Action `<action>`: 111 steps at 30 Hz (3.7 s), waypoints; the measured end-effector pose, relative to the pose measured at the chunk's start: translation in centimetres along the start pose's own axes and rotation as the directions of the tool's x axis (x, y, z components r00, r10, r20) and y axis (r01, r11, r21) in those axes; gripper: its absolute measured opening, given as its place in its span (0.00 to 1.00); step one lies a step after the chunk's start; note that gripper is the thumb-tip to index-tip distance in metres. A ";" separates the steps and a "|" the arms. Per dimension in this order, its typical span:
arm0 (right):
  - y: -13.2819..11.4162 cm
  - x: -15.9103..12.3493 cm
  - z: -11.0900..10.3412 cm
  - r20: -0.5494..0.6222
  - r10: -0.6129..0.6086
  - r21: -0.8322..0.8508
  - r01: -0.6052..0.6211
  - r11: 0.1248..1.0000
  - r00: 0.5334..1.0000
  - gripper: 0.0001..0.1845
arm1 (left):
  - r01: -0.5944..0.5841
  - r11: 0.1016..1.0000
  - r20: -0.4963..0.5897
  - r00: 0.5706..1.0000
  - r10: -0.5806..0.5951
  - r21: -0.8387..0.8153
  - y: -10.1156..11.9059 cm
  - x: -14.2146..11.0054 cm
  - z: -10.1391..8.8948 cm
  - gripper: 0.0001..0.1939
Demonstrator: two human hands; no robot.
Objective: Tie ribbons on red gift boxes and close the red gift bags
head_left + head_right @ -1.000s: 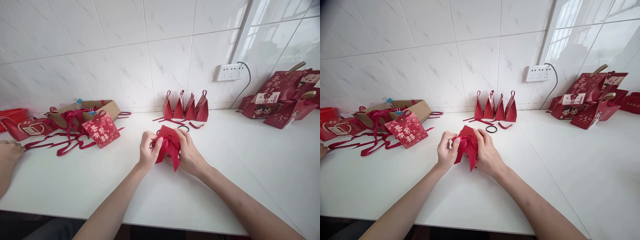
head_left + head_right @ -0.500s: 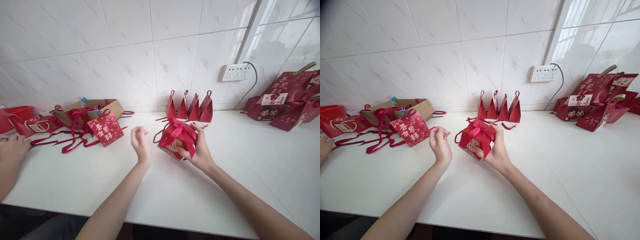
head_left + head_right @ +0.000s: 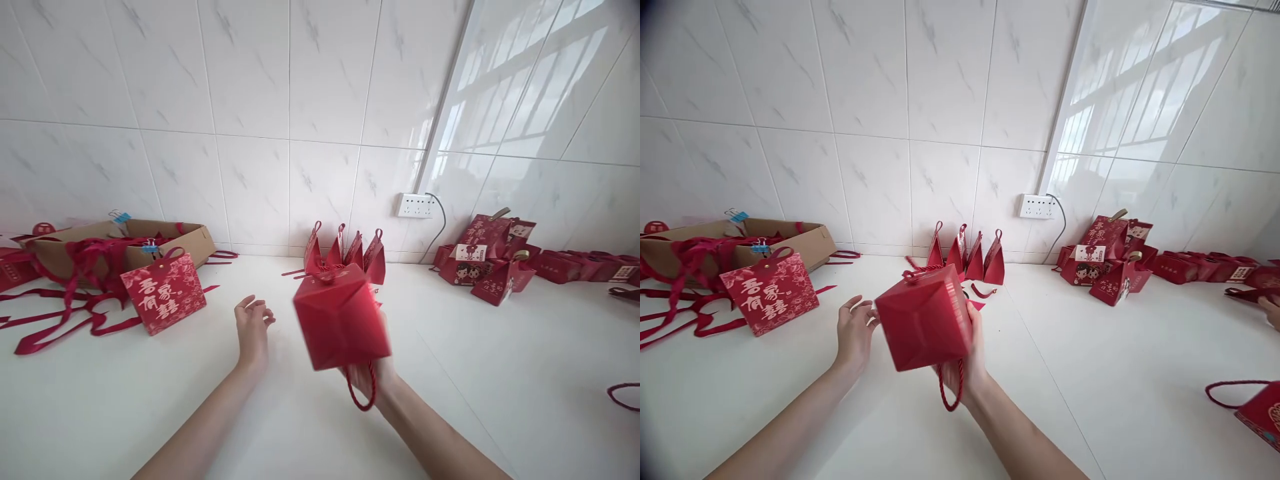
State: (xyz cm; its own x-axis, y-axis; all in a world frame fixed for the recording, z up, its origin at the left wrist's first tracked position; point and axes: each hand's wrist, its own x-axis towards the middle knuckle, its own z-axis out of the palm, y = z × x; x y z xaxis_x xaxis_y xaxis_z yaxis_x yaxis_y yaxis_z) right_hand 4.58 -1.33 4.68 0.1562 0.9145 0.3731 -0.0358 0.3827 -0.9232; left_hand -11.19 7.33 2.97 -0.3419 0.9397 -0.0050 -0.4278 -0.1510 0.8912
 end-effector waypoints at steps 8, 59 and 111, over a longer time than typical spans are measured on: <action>2.6 1.2 -1.8 0.231 -0.171 -0.591 0.278 0.757 0.958 0.27 | 0.014 0.998 -0.034 0.999 -0.013 0.053 -0.5 0.8 -0.4 0.14; -2.6 1.0 -3.5 0.261 -0.558 -0.336 0.616 0.712 0.787 0.14 | -0.586 0.777 0.709 0.649 0.278 0.231 3.1 -4.1 1.4 0.09; -0.7 0.6 -1.2 -0.195 -0.316 -0.409 0.216 0.887 0.928 0.14 | -0.913 0.407 0.749 0.241 0.617 -0.041 0.9 -4.7 0.4 0.16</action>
State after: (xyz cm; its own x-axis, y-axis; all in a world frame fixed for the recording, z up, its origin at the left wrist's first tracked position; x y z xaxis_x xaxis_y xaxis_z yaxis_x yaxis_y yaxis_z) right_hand 5.86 -1.23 5.41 0.3491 0.7023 0.6204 0.4059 0.4834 -0.7756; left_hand -9.62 2.90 4.03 0.2807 0.3636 0.8883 0.1035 -0.9316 0.3486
